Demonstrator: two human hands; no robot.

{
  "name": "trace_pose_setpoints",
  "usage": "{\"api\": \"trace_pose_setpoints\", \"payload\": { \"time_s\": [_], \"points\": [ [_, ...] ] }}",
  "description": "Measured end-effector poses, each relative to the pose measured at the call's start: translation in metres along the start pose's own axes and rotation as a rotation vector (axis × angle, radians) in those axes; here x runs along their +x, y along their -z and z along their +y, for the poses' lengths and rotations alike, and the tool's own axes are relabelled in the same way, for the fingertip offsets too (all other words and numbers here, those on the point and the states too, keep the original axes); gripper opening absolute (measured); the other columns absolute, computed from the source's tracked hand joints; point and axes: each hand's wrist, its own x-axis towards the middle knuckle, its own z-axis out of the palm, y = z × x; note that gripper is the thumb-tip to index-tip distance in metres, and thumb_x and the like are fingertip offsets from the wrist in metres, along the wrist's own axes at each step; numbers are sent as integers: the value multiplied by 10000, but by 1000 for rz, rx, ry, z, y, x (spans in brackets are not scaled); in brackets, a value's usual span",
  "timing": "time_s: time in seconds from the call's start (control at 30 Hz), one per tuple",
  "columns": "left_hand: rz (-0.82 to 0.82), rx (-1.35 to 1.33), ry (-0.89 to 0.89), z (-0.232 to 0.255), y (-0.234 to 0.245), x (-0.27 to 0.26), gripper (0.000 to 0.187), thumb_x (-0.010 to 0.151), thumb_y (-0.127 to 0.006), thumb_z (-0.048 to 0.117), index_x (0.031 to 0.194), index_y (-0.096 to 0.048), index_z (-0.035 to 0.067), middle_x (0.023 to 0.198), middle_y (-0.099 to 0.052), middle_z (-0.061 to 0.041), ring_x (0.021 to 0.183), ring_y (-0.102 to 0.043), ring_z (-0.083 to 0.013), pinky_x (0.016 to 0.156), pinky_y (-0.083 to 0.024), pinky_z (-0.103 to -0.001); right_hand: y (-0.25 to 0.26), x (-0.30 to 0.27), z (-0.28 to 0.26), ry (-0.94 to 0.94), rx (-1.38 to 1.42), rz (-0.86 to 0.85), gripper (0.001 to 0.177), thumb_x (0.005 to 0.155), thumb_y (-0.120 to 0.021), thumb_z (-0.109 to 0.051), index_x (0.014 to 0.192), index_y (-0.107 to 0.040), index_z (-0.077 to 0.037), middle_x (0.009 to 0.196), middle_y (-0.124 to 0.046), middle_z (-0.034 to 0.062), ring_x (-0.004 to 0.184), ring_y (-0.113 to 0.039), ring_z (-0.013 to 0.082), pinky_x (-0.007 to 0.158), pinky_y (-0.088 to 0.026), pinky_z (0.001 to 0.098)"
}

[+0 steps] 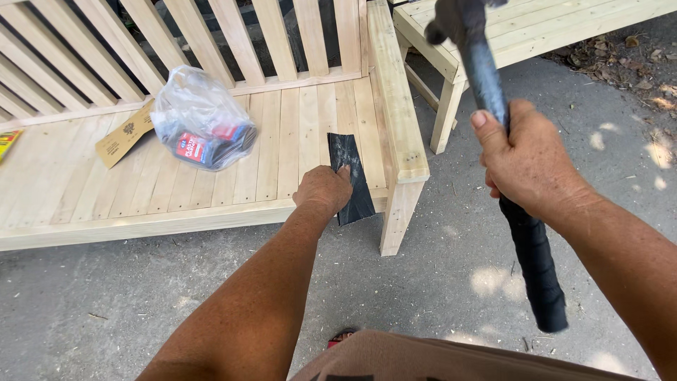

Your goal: The person sands the wooden slats of a bench using sandpaper, secures a wooden piece with a hammer, and then applies varnish from a bottle onto the wood using a sponge and a brush.

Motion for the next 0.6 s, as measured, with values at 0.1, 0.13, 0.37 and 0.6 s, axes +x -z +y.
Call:
{"api": "trace_pose_setpoints", "payload": {
  "time_s": [0.1, 0.13, 0.37, 0.6],
  "points": [
    [-17, -28, 7, 4, -4, -3, 550, 1046, -435, 527, 1175, -707, 67, 1196, -713, -138, 1201, -655, -282, 1082, -447, -517, -7, 0, 16, 139, 1, 61, 417, 1081, -438, -367, 1176, -481, 37, 681, -576, 102, 476, -577, 157, 403, -555, 327],
    [-26, -37, 1, 7, -4, -3, 539, 1048, -428, 521, 1153, -716, 78, 1168, -727, -132, 1188, -665, -276, 1087, -443, -512, -20, -2, 24, 25, -86, -44, 431, 1067, -439, -382, 1246, -453, 9, 676, -583, 94, 469, -569, 175, 401, -553, 353],
    [-31, 32, -3, 9, -4, -10, 511, 1049, -410, 513, 1121, -716, 110, 1095, -720, -119, 1135, -663, -246, 1069, -440, -515, -24, 0, 17, -379, -245, -360, 591, 1066, -457, -481, 1206, -606, 73, 696, -530, 88, 511, -497, 187, 466, -491, 360],
    [5, -38, 4, 15, 2, -10, 504, 1080, -397, 483, 1096, -731, 106, 1025, -759, -110, 1017, -724, -220, 1037, -471, -492, 0, 0, -1, 87, -8, -8, 423, 1055, -445, -403, 1144, -499, 7, 659, -557, 68, 473, -566, 138, 411, -550, 325]
  ]
}}
